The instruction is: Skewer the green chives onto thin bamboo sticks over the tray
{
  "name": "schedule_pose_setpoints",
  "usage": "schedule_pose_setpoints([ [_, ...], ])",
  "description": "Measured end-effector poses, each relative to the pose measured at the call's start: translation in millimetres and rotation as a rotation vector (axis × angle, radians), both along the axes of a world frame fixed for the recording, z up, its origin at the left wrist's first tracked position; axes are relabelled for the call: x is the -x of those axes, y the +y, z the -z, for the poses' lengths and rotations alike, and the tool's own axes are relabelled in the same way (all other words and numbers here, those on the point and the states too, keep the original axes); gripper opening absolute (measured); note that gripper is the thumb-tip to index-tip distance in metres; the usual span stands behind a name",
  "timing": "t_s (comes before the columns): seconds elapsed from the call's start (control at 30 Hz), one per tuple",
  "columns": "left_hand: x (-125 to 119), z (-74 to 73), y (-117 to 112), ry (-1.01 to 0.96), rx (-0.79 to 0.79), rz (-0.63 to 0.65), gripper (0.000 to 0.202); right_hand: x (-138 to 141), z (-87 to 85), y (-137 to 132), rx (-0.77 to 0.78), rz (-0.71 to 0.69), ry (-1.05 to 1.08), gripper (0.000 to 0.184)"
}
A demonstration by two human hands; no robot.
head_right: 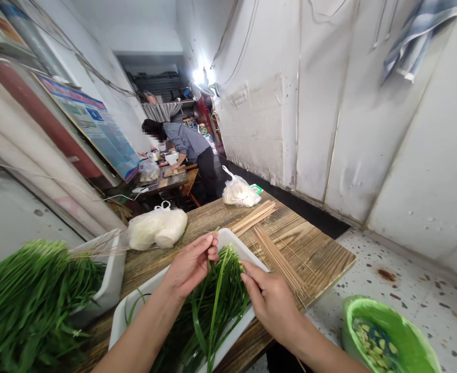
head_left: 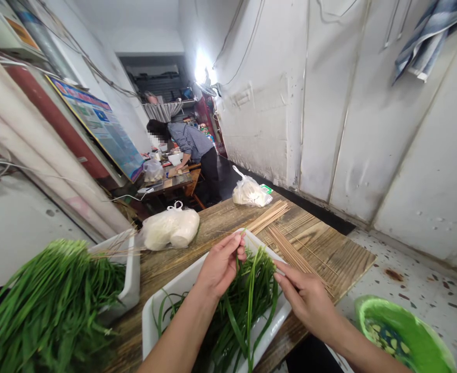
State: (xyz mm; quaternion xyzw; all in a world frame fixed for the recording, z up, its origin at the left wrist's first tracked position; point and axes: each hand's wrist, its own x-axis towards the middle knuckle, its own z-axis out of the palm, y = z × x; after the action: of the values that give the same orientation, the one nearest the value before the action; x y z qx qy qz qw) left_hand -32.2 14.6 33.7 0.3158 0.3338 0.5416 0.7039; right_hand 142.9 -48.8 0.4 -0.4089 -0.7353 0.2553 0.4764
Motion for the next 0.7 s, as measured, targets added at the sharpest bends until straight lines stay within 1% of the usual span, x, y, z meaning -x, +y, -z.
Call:
schedule_pose_setpoints([
  [0.23, -0.5, 1.5, 1.2, 0.012, -0.041, -0.005, 0.020, -0.8, 1.9, 0.8, 0.019, 0.015, -0.011, 0.031],
  [0.53, -1.8, 3.0, 2.2, 0.085, -0.060, -0.018, 0.018, -2.1, 2.7, 0.9, 0.028, -0.010, 0.009, 0.031],
  [0.7, -1.2, 0.6, 2.3, 0.136, -0.076, -0.026, 0.019, -3.8, 4.7, 0.3, 0.018, 0.011, -0.009, 0.030],
])
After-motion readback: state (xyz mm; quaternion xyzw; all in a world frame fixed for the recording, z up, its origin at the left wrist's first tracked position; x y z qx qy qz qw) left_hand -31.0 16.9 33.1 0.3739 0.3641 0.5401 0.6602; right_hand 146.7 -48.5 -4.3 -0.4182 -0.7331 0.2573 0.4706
